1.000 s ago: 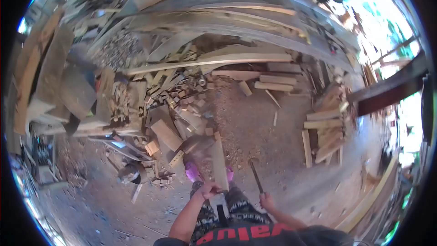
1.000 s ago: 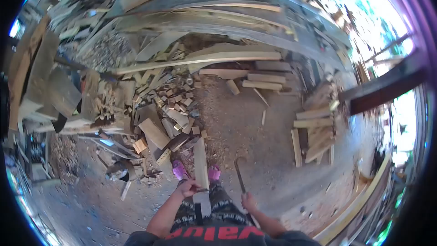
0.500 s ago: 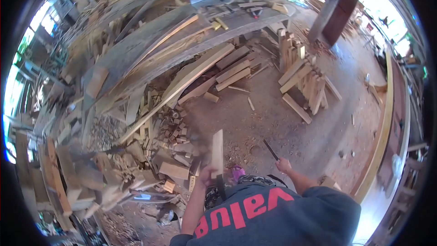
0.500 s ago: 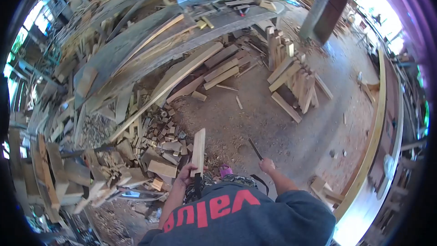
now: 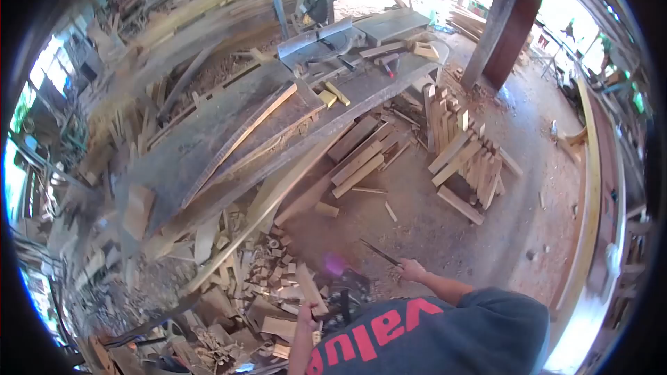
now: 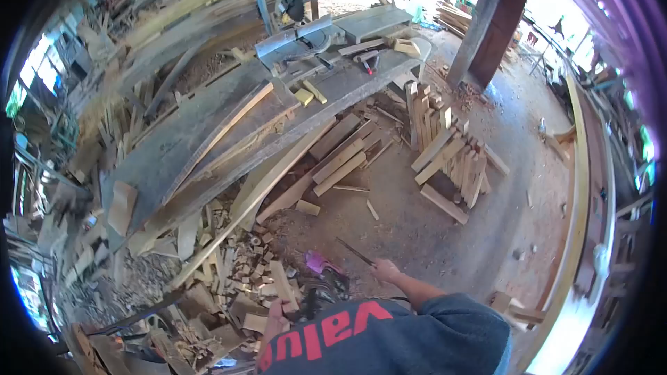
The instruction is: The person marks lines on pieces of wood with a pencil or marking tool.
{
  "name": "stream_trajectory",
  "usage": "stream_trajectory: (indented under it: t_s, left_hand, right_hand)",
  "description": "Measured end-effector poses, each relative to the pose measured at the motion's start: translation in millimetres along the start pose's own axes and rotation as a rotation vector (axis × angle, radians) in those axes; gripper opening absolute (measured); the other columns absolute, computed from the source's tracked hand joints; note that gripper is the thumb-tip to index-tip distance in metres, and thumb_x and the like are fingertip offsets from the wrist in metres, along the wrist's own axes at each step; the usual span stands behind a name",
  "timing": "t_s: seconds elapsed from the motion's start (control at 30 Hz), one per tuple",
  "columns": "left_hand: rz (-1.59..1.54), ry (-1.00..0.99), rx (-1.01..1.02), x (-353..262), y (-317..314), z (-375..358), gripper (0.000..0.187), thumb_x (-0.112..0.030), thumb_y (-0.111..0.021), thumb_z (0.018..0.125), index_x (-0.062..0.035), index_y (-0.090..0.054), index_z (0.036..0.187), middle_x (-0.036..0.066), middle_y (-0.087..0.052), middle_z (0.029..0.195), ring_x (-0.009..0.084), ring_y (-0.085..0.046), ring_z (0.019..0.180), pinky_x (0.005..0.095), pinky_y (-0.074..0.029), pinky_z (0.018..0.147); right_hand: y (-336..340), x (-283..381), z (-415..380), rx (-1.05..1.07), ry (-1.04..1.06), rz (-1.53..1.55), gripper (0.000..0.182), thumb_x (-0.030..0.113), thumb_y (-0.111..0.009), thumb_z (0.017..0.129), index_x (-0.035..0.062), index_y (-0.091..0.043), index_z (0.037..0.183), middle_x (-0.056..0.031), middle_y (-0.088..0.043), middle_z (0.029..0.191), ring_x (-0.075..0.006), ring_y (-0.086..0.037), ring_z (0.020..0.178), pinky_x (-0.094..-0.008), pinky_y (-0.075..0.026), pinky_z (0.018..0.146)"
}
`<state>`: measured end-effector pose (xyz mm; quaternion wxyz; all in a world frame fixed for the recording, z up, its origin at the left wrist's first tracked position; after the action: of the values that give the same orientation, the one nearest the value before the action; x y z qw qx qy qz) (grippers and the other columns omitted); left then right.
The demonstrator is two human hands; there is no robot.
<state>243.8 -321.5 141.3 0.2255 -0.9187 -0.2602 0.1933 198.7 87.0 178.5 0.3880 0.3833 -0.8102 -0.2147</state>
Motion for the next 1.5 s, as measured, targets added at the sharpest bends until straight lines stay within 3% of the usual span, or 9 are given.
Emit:
stream_trajectory:
  t_s: [0.1,0.17,0.23,0.33,0.57,0.8,1.2,1.43,1.5]
  left_hand:
    - [-0.006,-0.032,-0.148,-47,-33,-3,0.039,-0.008,-0.058,0.074,0.0060,-0.048,0.110,0.017,-0.059,0.094,0.0318,-0.063,0.085,0.0414,-0.055,0.078]
    - [0.377,-0.534,-0.387,-116,-77,-26,0.048,-0.005,-0.061,0.072,0.0026,-0.043,0.116,0.018,-0.058,0.099,0.0335,-0.061,0.091,0.0412,-0.052,0.080]
    - [0.646,-0.698,-0.403,-161,-77,1,0.053,-0.004,-0.065,0.070,-0.0003,-0.040,0.117,0.018,-0.056,0.106,0.0343,-0.058,0.097,0.0426,-0.049,0.083]
    - [0.898,-0.878,-0.422,-252,-164,-30,0.058,-0.007,-0.071,0.068,0.0003,-0.039,0.117,0.019,-0.054,0.109,0.0322,-0.057,0.100,0.0426,-0.046,0.086]
    - [1.163,-1.397,-0.670,-418,-293,-38,0.071,-0.019,-0.079,0.071,-0.0020,-0.042,0.129,0.018,-0.053,0.110,0.0380,-0.051,0.105,0.0456,-0.041,0.092]
    - [1.271,-1.286,-0.965,-493,-341,-10,0.070,-0.040,-0.078,0.074,-0.0080,-0.048,0.129,0.014,-0.053,0.114,0.0365,-0.049,0.106,0.0456,-0.039,0.092]
    - [1.466,-1.366,-1.247,-531,-376,2,0.057,-0.027,-0.075,0.072,-0.0177,-0.055,0.125,0.005,-0.054,0.118,0.0318,-0.047,0.109,0.0470,-0.036,0.091]
    - [1.352,-1.420,-1.057,-552,-377,15,0.064,-0.021,-0.080,0.067,-0.0175,-0.054,0.126,0.006,-0.053,0.113,0.0331,-0.046,0.109,0.0475,-0.035,0.093]
    - [1.220,-1.296,-0.831,-557,-376,31,0.056,-0.021,-0.078,0.075,-0.0127,-0.055,0.126,0.006,-0.056,0.108,0.0271,-0.052,0.103,0.0413,-0.040,0.091]
  right_hand:
    - [41,65,39,-0.015,0.154,-0.044,0.034,0.034,-0.054,0.089,0.0048,-0.058,0.104,-0.0275,-0.064,0.096,-0.0463,-0.061,0.094,-0.0543,-0.048,0.080]
    - [74,111,63,-0.032,0.228,-0.091,0.033,0.035,-0.054,0.090,0.0039,-0.057,0.101,-0.0279,-0.064,0.094,-0.0469,-0.061,0.091,-0.0548,-0.048,0.077]
    - [119,151,73,-0.281,0.276,0.041,0.030,0.031,-0.056,0.090,0.0035,-0.053,0.102,-0.0268,-0.063,0.087,-0.0468,-0.062,0.083,-0.0541,-0.048,0.071]
    - [166,194,83,-0.524,0.315,0.140,0.024,0.024,-0.057,0.091,0.0046,-0.049,0.103,-0.0247,-0.063,0.081,-0.0458,-0.061,0.078,-0.0526,-0.047,0.067]
    - [216,233,120,-0.502,0.497,0.040,0.024,0.020,-0.058,0.092,0.0050,-0.048,0.108,-0.0217,-0.063,0.091,-0.0427,-0.063,0.082,-0.0494,-0.049,0.068]
    - [288,299,193,-0.493,0.689,-0.037,0.025,0.016,-0.059,0.090,0.0041,-0.049,0.109,-0.0198,-0.056,0.093,-0.0403,-0.058,0.083,-0.0476,-0.047,0.069]
    - [357,354,289,-0.513,0.731,0.004,0.017,0.019,-0.057,0.092,0.0030,-0.051,0.097,-0.0194,-0.056,0.086,-0.0413,-0.057,0.079,-0.0478,-0.045,0.066]
    - [336,374,286,-0.511,0.646,0.102,0.016,0.018,-0.056,0.094,0.0018,-0.052,0.094,-0.0202,-0.055,0.082,-0.0406,-0.056,0.075,-0.0466,-0.044,0.066]
    - [332,374,281,-0.529,0.602,0.146,0.018,0.019,-0.055,0.095,0.0012,-0.053,0.093,-0.0197,-0.054,0.080,-0.0395,-0.055,0.073,-0.0444,-0.044,0.065]
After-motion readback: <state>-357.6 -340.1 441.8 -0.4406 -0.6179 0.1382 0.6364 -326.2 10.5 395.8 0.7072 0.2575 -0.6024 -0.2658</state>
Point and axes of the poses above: each hand's wrist, its own z-axis towards the middle knuckle, its own y-axis out of the back of the hand, x = y × z, the point moved 7 cm from there along z, towards the middle knuckle
